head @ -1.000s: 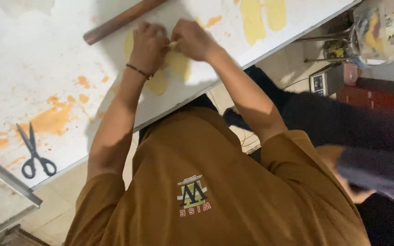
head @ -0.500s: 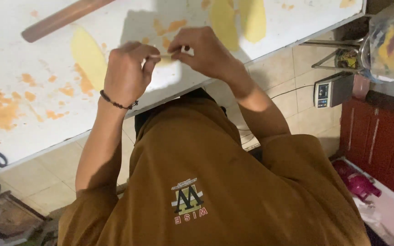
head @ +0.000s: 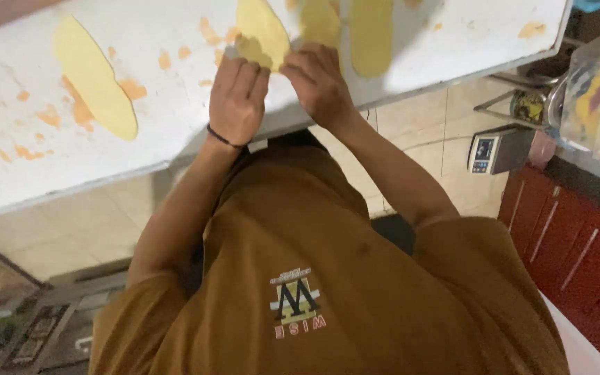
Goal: The person repeatedly flattens small dough pieces on a white countertop using a wooden rolling pin. They roll each piece into an oval, then move it aside to make space for the next one. The process is repeated several times.
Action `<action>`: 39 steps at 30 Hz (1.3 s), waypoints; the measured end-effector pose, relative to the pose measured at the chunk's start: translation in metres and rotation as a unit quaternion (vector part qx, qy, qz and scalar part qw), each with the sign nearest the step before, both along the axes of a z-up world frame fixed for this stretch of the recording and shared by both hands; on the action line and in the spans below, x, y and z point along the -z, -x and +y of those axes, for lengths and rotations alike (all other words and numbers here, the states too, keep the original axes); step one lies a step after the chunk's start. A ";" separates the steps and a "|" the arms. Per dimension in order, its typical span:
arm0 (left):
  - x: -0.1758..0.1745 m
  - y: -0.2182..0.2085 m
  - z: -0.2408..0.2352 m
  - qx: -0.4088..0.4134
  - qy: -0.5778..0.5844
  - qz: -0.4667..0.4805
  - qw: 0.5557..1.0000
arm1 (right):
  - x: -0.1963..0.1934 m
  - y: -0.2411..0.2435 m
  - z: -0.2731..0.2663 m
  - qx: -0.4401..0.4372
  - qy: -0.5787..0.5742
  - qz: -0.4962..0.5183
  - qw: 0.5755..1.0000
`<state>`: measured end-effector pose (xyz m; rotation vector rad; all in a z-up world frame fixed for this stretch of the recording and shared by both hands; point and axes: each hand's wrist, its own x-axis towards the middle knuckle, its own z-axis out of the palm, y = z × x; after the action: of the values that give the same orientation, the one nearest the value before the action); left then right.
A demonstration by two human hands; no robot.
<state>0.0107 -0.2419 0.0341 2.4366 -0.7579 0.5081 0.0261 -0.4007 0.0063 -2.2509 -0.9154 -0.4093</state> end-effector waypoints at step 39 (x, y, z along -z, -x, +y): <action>0.049 0.096 -0.026 -0.099 -0.153 0.086 0.979 | -0.006 0.081 0.002 0.008 0.250 0.064 0.966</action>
<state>-0.0854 -0.2676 -0.0145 2.8173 -0.5559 0.2622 -0.0551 -0.3984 0.0124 -2.7018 -1.0174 -0.0314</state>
